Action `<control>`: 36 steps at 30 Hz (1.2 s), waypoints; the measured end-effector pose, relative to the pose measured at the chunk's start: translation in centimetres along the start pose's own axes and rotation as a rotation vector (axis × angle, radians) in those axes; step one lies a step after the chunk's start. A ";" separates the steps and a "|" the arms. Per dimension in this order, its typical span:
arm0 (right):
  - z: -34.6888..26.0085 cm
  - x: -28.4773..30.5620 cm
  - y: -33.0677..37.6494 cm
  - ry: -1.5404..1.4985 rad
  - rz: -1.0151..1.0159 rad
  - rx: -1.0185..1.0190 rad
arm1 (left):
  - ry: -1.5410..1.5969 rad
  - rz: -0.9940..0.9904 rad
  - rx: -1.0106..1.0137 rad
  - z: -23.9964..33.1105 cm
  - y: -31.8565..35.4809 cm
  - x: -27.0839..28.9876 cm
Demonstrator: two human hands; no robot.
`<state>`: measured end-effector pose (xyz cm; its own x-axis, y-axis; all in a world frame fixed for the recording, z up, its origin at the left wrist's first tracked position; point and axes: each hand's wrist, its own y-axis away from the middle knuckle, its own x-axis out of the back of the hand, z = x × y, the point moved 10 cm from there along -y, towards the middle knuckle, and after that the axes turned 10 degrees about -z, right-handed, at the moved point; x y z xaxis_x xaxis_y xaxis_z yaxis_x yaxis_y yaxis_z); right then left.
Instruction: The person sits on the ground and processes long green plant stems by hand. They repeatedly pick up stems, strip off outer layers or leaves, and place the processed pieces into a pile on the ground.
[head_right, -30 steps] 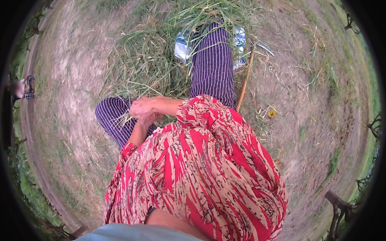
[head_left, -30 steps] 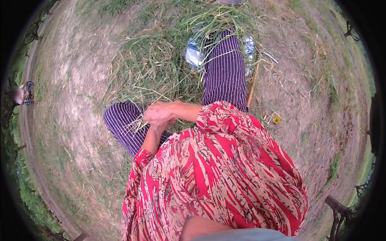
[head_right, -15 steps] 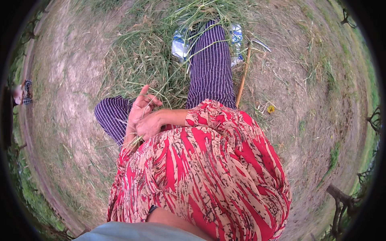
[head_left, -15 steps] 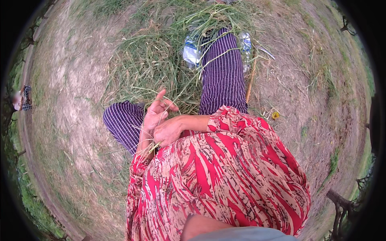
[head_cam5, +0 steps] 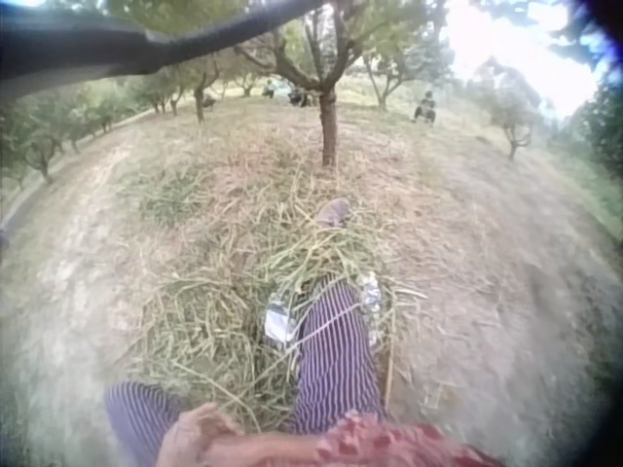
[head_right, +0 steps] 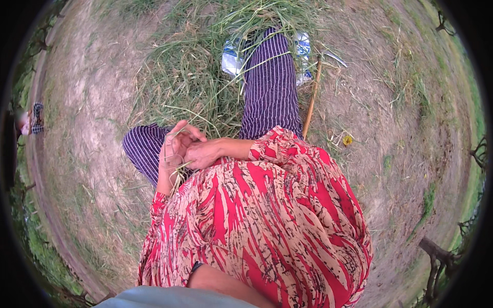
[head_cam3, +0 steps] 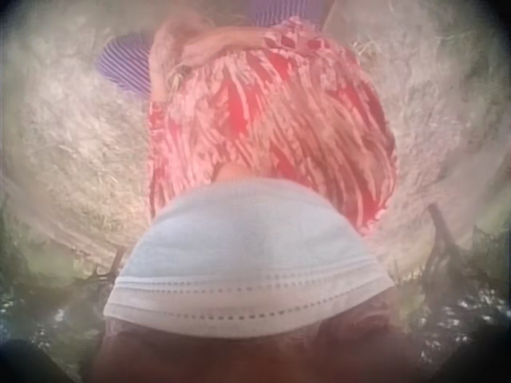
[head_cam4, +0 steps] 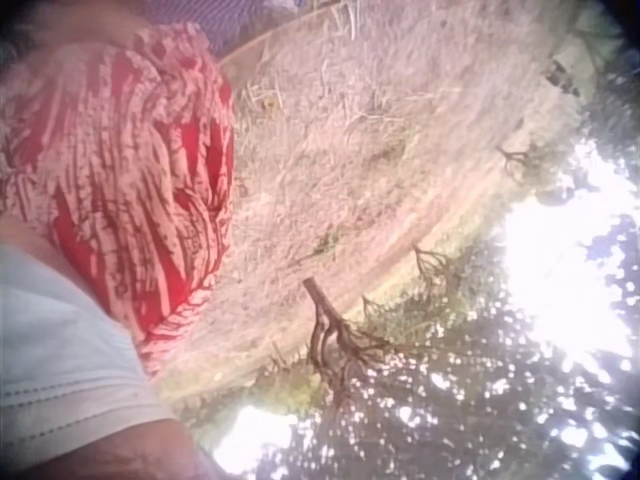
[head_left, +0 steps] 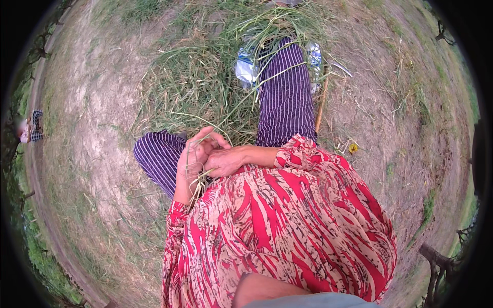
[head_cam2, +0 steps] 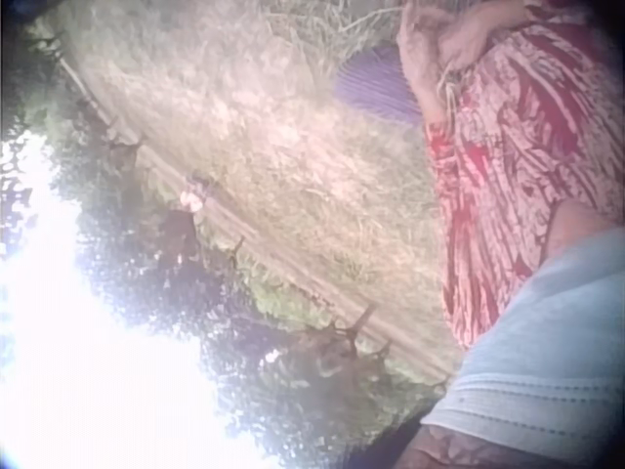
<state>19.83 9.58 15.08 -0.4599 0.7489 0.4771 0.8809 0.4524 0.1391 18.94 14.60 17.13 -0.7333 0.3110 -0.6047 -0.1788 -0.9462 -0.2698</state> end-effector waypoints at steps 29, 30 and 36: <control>5.9 19.0 17.7 0.940 0.755 -0.673 | 0.188 0.773 -0.467 12.2 6.9 16.7; 3.8 19.3 16.2 0.999 0.765 -0.629 | 0.195 0.756 -0.491 12.7 7.7 18.4; 12.6 17.2 14.1 0.914 0.303 -0.766 | 0.218 0.782 -0.545 15.0 9.0 19.4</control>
<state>22.96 34.96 14.32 -0.2493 0.0205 0.9682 0.9184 -0.3122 0.2431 -6.70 10.79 14.25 -0.3690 -0.3250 -0.8707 0.6741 -0.7386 -0.0100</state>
